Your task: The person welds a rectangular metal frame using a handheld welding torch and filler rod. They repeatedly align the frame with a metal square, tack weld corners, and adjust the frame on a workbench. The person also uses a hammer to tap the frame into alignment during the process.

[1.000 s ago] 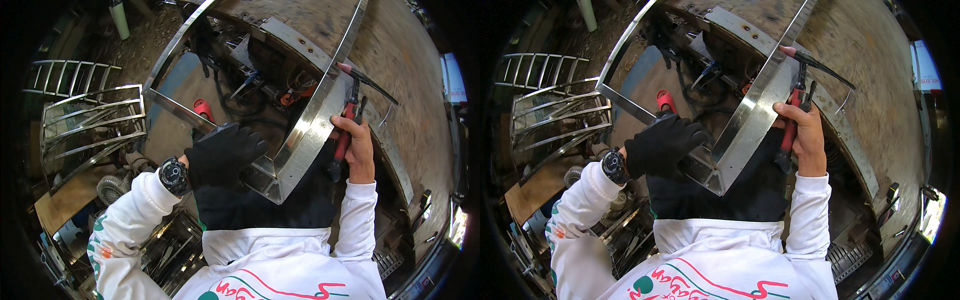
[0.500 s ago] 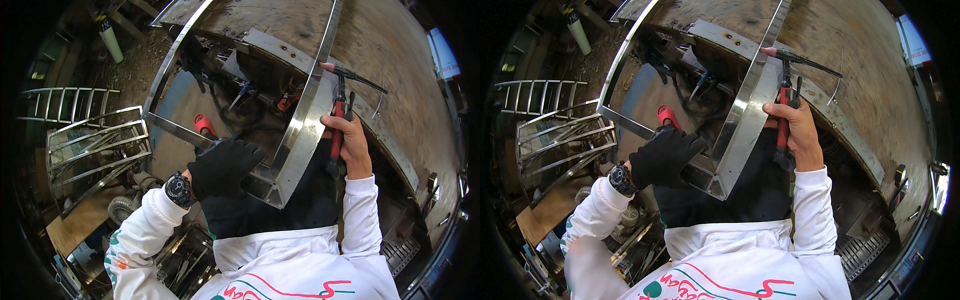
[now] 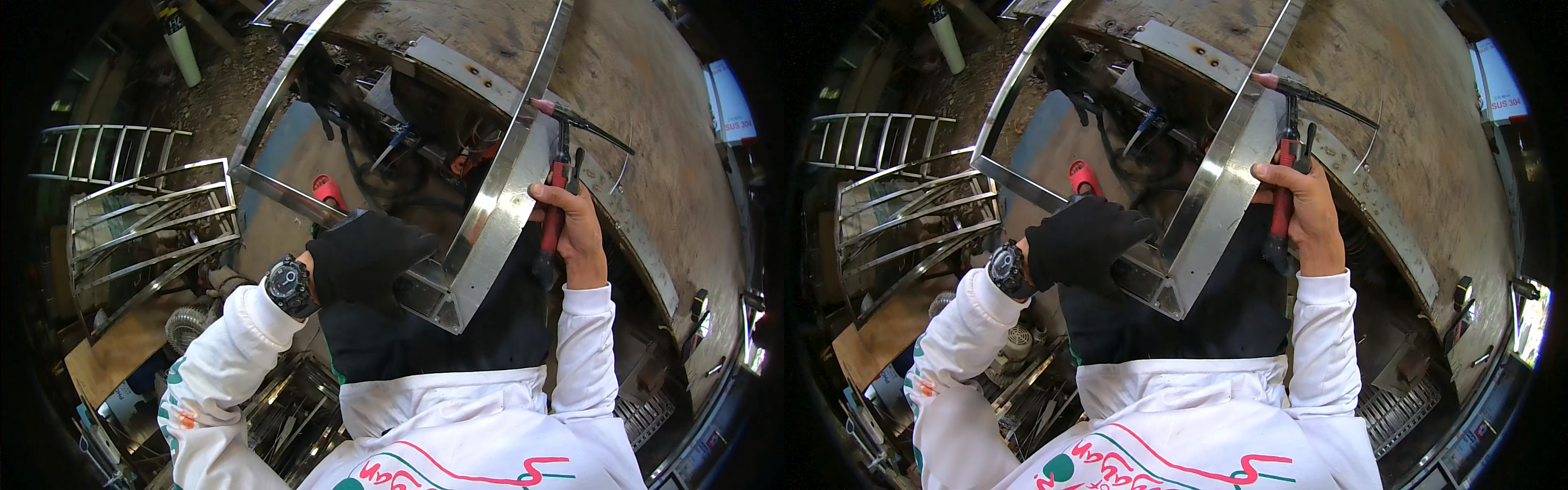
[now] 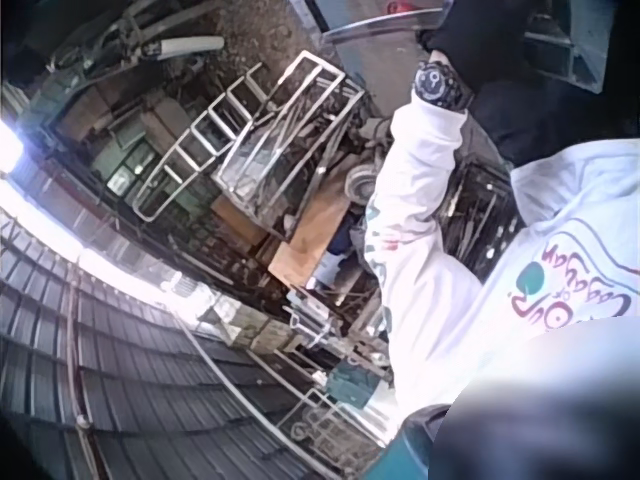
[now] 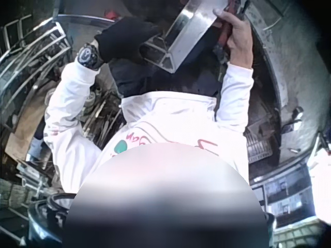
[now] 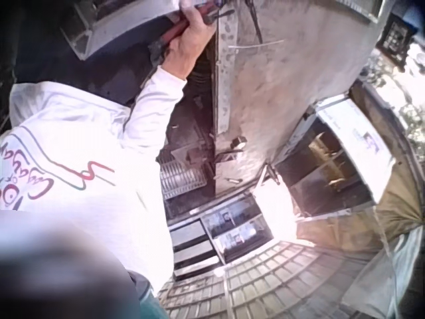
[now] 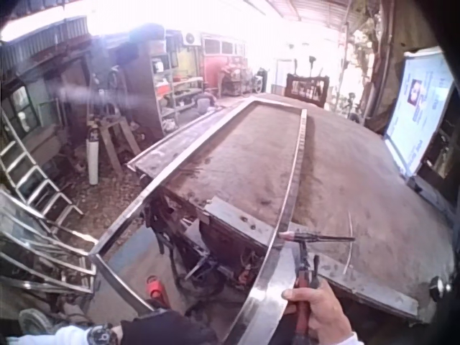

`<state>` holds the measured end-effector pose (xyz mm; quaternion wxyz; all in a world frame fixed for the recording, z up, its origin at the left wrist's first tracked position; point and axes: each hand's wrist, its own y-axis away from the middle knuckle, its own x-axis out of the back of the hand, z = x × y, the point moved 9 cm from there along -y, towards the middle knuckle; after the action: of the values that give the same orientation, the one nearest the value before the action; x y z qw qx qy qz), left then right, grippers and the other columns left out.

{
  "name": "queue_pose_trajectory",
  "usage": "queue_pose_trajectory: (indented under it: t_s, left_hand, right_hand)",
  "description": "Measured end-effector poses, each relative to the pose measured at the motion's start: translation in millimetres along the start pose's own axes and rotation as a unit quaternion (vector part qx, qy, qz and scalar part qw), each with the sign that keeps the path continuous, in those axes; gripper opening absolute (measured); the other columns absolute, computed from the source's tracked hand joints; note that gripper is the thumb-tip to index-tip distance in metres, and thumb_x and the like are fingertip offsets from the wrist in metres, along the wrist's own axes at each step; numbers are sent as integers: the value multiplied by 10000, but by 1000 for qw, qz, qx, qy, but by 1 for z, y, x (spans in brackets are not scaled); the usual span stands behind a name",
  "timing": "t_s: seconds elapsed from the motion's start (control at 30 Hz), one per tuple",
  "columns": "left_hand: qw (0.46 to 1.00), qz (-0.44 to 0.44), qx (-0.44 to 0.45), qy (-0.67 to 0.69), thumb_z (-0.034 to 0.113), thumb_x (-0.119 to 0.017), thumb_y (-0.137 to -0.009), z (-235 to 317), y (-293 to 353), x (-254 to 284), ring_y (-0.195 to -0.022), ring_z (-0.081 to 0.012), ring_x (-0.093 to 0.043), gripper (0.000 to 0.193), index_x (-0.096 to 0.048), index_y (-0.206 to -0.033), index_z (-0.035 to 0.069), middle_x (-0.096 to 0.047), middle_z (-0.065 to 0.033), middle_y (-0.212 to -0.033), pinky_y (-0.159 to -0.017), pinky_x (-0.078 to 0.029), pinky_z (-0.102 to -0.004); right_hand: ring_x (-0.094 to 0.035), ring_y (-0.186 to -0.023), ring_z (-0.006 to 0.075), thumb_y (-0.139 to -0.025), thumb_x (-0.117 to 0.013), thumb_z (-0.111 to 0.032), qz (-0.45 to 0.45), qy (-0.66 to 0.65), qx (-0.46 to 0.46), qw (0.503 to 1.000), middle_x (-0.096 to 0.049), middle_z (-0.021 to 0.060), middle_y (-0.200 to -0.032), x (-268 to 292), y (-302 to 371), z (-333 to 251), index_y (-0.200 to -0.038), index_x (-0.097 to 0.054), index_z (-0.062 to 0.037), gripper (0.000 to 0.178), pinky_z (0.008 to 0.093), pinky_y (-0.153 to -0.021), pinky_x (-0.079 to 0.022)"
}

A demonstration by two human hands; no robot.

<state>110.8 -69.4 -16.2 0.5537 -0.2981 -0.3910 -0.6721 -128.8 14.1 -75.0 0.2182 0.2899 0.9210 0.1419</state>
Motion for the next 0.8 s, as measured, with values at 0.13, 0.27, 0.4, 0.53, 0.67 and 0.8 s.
queue_pose_trajectory:
  t_s: [0.13, 0.27, 0.4, 0.53, 0.67, 0.8]
  left_hand:
    - [999, 17, -1, -27, 375, -939, -596, 8, 2, 8, -974, -370, -667, 789, -581, -1233, 78, -642, -130, -1067, -837, -511, -484]
    - [997, -9, 38, -61, 340, -933, -570, 6, 4, 1, -1033, -338, -649, 819, -581, -1264, 85, -614, -130, -1145, -884, -498, -474]
    - [995, 40, 25, -85, 288, -903, -569, 10, 7, 2, -1035, -323, -641, 779, -592, -1254, 86, -608, -126, -1148, -903, -490, -467]
    - [994, 57, 28, -87, 260, -881, -581, 9, 8, 2, -1009, -325, -640, 726, -602, -1227, 84, -608, -121, -1119, -903, -488, -460]
    - [996, 27, 36, -82, 268, -887, -571, 6, 5, 1, -981, -336, -640, 749, -598, -1234, 71, -611, -120, -1082, -904, -485, -465]
    - [998, 21, 28, -55, 271, -890, -571, 9, 4, 6, -975, -346, -641, 752, -593, -1228, 59, -613, -124, -1063, -899, -487, -473]
  right_hand:
    - [-729, -804, 222, -813, -819, -59, 9, 2, -7, 1000, -688, 84, -911, 0, 0, 0, -1022, -638, -1, 283, 399, -702, -671]
    - [-742, -811, 231, -813, -818, -63, 0, -1, -3, 1000, -711, 103, -933, -2, -2, 0, -1045, -649, 12, 296, 398, -707, -670]
    - [-744, -809, 229, -812, -815, -63, -3, 0, -20, 1000, -717, 102, -934, 0, -2, 4, -1063, -657, 16, 307, 395, -709, -670]
    - [-740, -790, 221, -810, -819, -65, -10, -6, -12, 1000, -716, 102, -929, 1, -2, 3, -1060, -654, 14, 309, 394, -701, -670]
    - [-733, -771, 213, -809, -823, -62, 4, -18, -15, 1000, -709, 95, -913, 3, -3, 5, -1039, -650, -2, 294, 395, -689, -670]
    - [-731, -768, 212, -810, -822, -58, 3, -28, -16, 999, -700, 85, -896, 2, -3, 7, -1003, -641, -18, 268, 395, -689, -669]
